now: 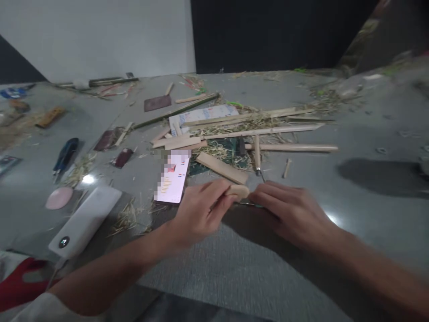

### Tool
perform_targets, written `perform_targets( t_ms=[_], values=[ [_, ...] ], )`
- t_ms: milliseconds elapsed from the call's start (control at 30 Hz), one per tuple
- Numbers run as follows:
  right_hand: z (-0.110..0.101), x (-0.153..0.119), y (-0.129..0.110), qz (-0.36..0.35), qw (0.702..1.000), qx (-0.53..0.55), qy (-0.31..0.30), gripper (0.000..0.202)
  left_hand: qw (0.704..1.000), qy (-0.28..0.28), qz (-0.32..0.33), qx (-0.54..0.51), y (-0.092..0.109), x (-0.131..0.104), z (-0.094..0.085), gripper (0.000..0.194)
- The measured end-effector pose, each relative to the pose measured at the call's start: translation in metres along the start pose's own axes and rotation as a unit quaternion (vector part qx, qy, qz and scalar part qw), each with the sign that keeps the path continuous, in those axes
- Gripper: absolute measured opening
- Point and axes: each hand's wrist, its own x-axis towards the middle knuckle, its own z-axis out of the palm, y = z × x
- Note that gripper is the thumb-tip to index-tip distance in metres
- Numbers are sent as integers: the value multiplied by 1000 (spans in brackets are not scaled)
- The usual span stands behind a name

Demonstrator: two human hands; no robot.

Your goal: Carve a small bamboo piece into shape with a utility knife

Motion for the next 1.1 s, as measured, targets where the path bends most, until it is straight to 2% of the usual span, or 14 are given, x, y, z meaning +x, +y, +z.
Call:
perform_targets(
  t_ms=[200, 433, 533, 767, 933, 1000, 1100],
  values=[
    [6, -2, -1, -28, 997, -59, -43, 16, 1000, 3, 4, 2, 3, -1, 0, 13],
    [2, -1, -2, -30, 998, -33, 44, 13, 1000, 1, 2, -14, 3, -1, 1, 10],
    [2, 0, -4, -20, 998, -23, 60, 11, 1000, 2, 4, -8, 4, -1, 0, 11],
    [4, 1, -5, 3, 1000, -16, 1, 13, 1000, 3, -2, 6, 4, 1, -1, 12],
    [10, 0, -3, -27, 997, -65, -41, 16, 1000, -2, 9, 13, 4, 0, 0, 12],
    [9, -1, -1, -31, 997, -65, -30, 16, 1000, 0, 9, 16, 4, -1, 1, 11],
    [4, -1, 0, -29, 998, -54, 28, 11, 1000, 7, 4, 11, 3, -1, 1, 11]
  ],
)
